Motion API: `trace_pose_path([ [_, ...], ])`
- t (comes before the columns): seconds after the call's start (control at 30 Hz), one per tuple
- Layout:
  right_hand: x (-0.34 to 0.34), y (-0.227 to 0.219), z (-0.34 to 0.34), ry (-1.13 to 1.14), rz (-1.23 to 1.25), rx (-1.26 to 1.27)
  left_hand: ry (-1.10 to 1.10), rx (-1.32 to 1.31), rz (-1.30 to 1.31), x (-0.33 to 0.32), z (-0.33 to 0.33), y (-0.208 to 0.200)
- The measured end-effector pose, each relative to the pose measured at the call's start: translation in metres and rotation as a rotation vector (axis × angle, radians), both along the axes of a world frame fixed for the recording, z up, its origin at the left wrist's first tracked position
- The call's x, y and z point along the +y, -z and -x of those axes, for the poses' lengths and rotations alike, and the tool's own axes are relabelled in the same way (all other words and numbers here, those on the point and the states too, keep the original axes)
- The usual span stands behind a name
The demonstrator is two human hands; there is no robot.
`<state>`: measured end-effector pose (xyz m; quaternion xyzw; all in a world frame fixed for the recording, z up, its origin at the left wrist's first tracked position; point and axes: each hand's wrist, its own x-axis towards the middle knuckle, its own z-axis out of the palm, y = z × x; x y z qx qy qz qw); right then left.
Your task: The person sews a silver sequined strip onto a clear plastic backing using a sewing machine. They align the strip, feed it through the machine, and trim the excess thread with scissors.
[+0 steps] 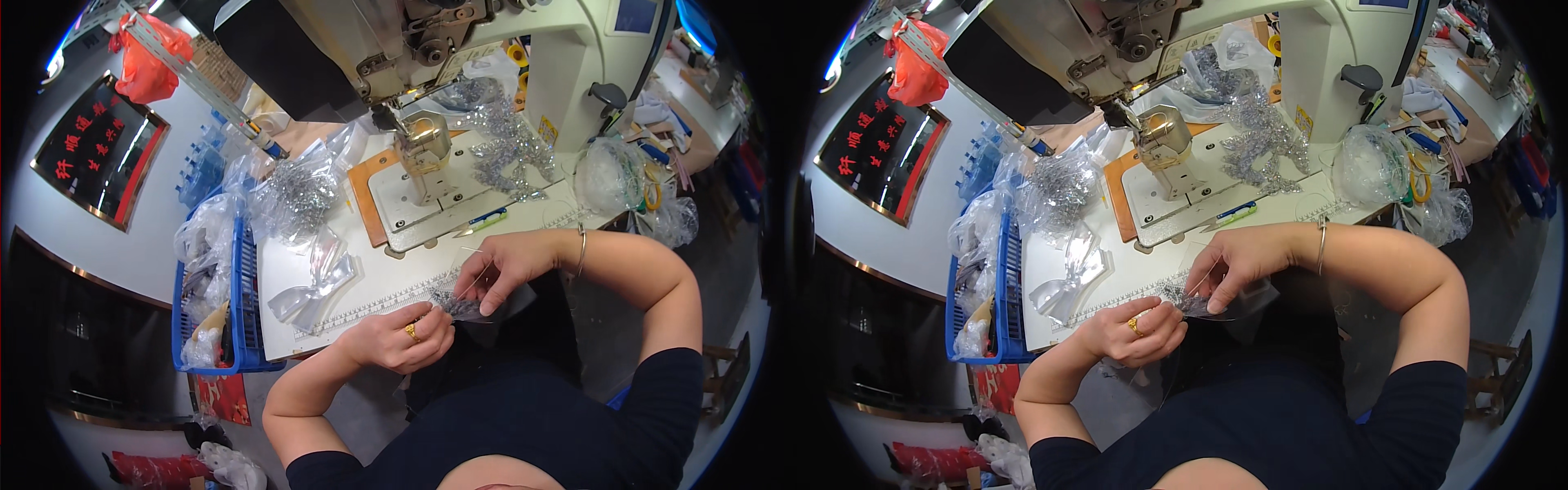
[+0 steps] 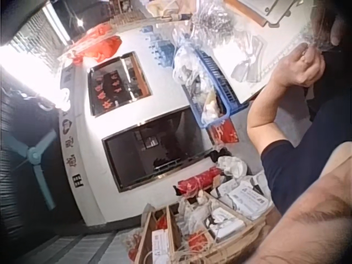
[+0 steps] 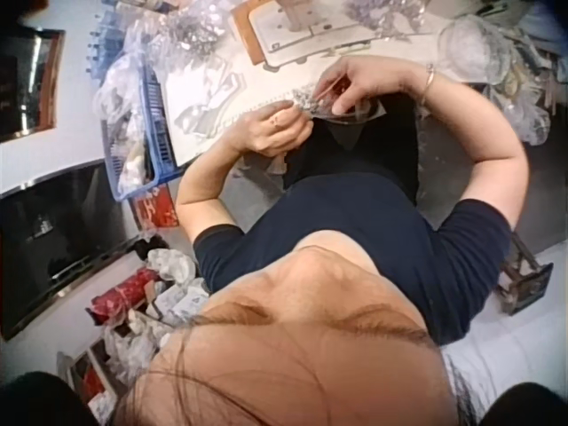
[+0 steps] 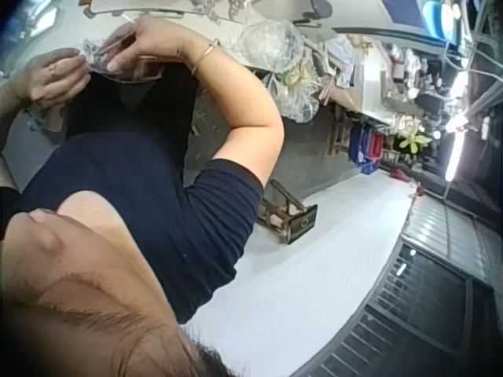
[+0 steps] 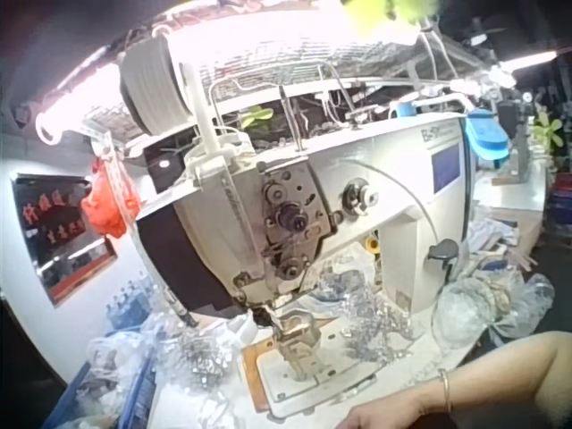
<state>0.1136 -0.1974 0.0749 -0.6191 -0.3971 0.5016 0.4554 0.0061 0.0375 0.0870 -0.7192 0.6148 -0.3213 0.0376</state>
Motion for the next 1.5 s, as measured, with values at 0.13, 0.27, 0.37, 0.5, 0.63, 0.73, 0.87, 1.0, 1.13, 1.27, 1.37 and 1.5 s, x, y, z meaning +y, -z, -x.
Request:
trace_pose_path([
  [0.13,0.002,-0.001,0.000,0.042,-0.034,0.136,0.020,-0.038,-0.008,-0.002,-0.001,-0.005],
  [0.27,0.002,-0.010,0.009,0.095,0.003,-0.179,-0.029,-0.023,-0.031,-0.002,-0.005,0.002],
  [0.37,0.004,-0.010,0.017,0.180,-0.013,-0.338,-0.051,0.006,-0.044,-0.001,-0.008,0.010],
  [0.5,0.006,-0.011,0.022,0.211,0.041,-0.285,-0.058,0.029,-0.027,-0.004,-0.010,0.014],
  [0.63,0.004,-0.007,0.022,0.244,0.095,-0.285,-0.032,0.045,-0.026,-0.007,-0.012,0.017],
  [0.73,0.006,-0.005,0.021,0.212,0.115,-0.439,-0.040,0.087,-0.097,-0.008,-0.012,0.020],
  [0.87,0.010,0.001,0.022,0.188,0.133,-0.490,-0.091,0.121,-0.129,-0.008,-0.010,0.028],
  [1.0,0.011,0.010,0.019,0.232,0.056,-0.189,-0.086,0.089,-0.093,-0.007,-0.010,0.028],
  [1.13,0.010,0.026,0.015,0.316,-0.030,0.148,-0.059,0.041,-0.020,-0.009,-0.010,0.022],
  [1.27,0.017,0.029,0.026,0.388,-0.075,0.160,-0.055,0.057,-0.014,-0.009,-0.007,0.023],
  [1.37,0.018,0.038,0.029,0.379,-0.101,0.077,-0.046,0.048,-0.001,-0.008,-0.008,0.023],
  [1.5,0.019,0.038,0.035,0.492,-0.216,0.127,-0.045,0.111,0.187,-0.004,-0.010,0.024],
])
